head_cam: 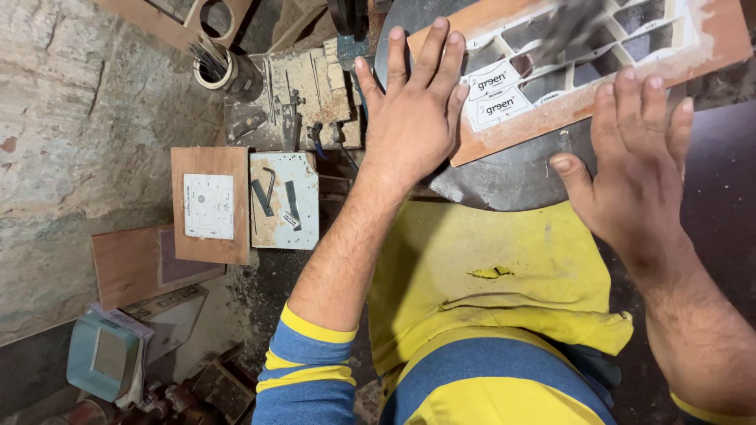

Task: The person cuts a decorative pattern out of a wooden board using a scroll saw, holding the board flat on the saw table and guiding it through the blade. They rotate and reposition the board repeatedly to follow the drawn lines, cutting out multiple openings, then set the finished board aside and brush off their clothing.

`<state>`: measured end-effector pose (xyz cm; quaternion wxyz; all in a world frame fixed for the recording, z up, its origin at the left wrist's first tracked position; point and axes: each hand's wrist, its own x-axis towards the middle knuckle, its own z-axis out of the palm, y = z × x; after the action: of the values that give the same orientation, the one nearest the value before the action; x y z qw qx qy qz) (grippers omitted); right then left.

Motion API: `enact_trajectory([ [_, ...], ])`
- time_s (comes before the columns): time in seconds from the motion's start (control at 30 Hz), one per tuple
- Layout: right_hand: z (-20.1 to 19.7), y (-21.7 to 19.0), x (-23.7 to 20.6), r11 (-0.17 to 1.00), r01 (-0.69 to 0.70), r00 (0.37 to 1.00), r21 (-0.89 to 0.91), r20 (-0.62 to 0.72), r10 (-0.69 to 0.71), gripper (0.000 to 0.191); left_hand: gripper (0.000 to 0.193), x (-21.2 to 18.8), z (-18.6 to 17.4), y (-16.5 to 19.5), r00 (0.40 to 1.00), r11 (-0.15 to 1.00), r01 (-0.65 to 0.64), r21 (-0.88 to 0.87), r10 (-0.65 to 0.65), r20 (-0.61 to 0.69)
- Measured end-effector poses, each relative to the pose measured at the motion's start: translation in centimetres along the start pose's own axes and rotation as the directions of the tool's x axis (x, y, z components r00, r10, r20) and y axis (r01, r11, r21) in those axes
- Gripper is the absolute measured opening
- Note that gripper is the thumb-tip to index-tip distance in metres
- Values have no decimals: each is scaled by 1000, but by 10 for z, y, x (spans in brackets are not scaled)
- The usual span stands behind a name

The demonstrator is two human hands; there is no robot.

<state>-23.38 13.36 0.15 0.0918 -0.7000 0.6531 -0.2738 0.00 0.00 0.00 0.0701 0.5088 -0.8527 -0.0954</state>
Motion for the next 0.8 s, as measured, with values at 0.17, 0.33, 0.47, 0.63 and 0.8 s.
enact_trajectory([
  [0.17,7,23,6,983,42,998,-180,43,-34,81,57,-9,2,-2,1000,1000,-20,-3,20,-8],
  [0.33,14,38,25,991,31,999,-127,32,-27,82,57,-19,6,-3,999,999,-34,5,34,-17],
  [0.47,16,40,37,990,1,998,-142,67,8,84,57,-26,8,-1,1000,1000,-24,-6,24,-19],
  [0.63,19,35,53,984,-47,996,-174,68,59,77,58,-31,10,4,999,1000,-27,6,27,-35],
  [0.8,27,29,75,987,-49,998,-154,27,54,64,61,-41,16,7,999,999,-32,8,32,-8],
])
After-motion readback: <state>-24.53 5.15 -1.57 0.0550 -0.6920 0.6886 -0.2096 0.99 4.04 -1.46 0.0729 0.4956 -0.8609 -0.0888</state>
